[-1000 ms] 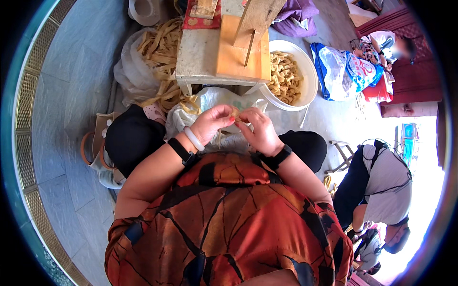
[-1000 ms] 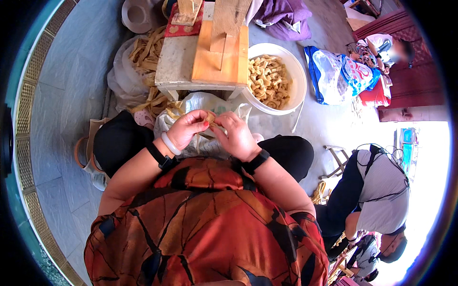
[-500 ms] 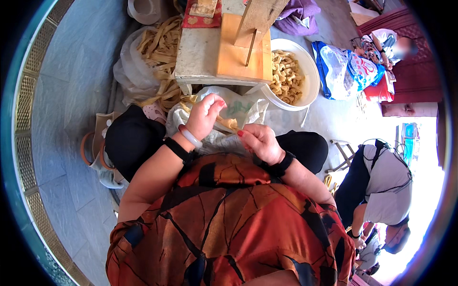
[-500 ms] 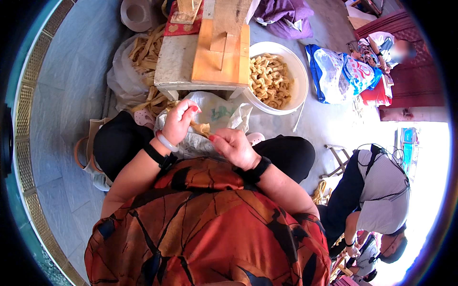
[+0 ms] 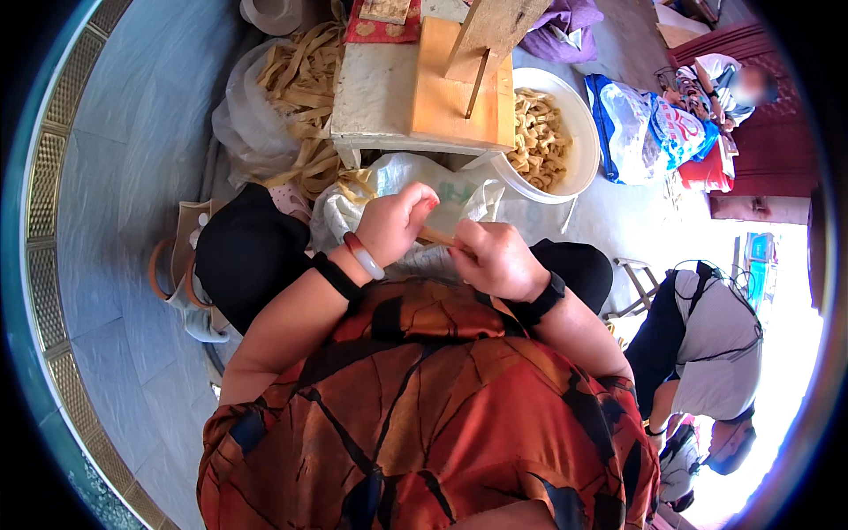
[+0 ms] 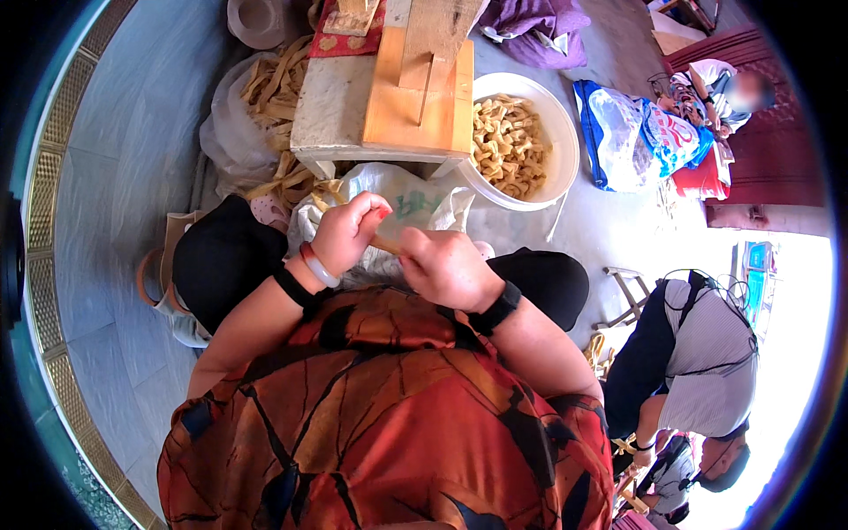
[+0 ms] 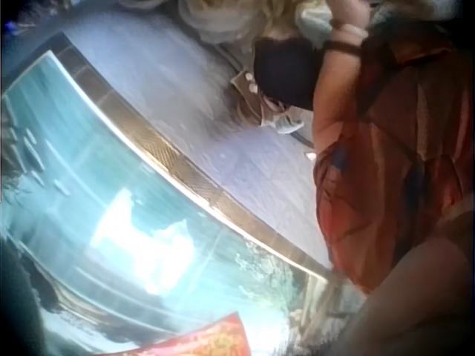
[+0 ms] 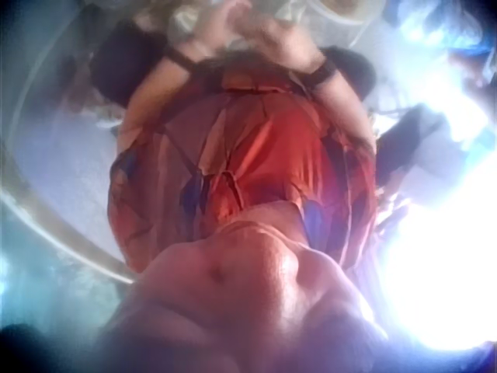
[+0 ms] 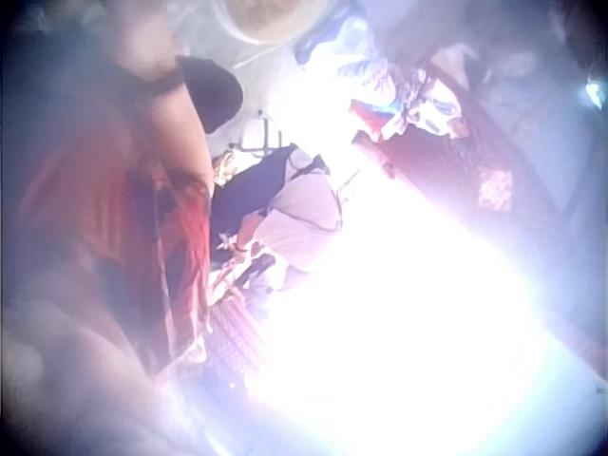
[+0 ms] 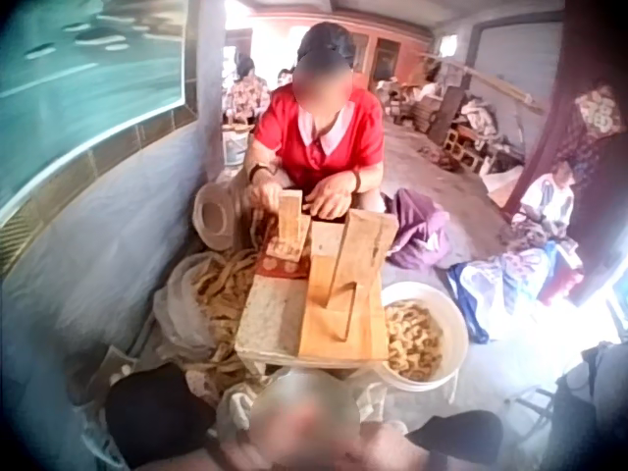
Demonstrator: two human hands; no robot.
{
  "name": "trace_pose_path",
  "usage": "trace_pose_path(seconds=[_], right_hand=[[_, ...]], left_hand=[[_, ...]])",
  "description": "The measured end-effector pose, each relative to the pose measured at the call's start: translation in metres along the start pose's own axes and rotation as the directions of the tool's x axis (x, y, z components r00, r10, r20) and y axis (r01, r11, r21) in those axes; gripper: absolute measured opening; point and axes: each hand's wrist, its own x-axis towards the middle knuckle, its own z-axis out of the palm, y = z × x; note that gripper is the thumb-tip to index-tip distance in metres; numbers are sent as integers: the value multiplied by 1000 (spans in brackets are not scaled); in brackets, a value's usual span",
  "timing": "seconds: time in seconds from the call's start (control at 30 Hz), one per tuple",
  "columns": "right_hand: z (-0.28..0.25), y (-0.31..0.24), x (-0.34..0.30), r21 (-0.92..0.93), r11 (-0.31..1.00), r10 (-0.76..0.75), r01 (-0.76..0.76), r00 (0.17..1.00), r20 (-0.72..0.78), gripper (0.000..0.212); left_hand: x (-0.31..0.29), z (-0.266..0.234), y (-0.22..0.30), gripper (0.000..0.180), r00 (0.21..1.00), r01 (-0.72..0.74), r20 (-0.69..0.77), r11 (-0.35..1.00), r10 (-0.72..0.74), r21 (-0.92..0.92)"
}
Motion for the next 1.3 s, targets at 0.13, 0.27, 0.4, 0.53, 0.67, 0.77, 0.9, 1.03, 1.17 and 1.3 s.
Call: trace_pose_path(seconds=[0.13,0.27,0.4,0.53,0.67,0.77,0.9,1.03,1.17,1.3], right_hand=[[15,16,-23,283,895,357,-346,934,14,15],[-1,23,-16,607,684,475,-406,878,52,12],[-8,24,-10,434,877,273,-209,958,-90,13],[-10,19,-13,232,959,197,-161,970,-140,13],[-1,25,-14,404,906,223,-127,954,-202,13],[6,27,-11,660,734,306,-161,946,-110,13],[32,32,-9,783,539,332,-311,933,141,16],[46,25,-9,369,919,199,-141,972,-125,36],[0,-4,5,-207,976,-140,65,919,-369,37],[-1,8,5,-286,932,-259,223,961,-94,22]], left_hand=[[-1,13,-14,8,1000,-27,8,999,27,-45],[4,-3,3,18,836,536,500,529,-225,-658],[7,-15,14,26,818,575,555,273,-154,-771],[4,-22,9,30,828,554,548,323,-119,-768],[2,-26,9,37,836,535,548,187,21,-824],[-2,-14,6,31,931,290,359,467,63,-835],[-3,-1,14,27,990,3,91,616,112,-788],[-6,-2,16,25,928,366,338,568,-158,-737],[-6,-7,14,15,973,3,228,994,23,-113],[-11,-4,11,16,892,230,451,866,-5,-445]])
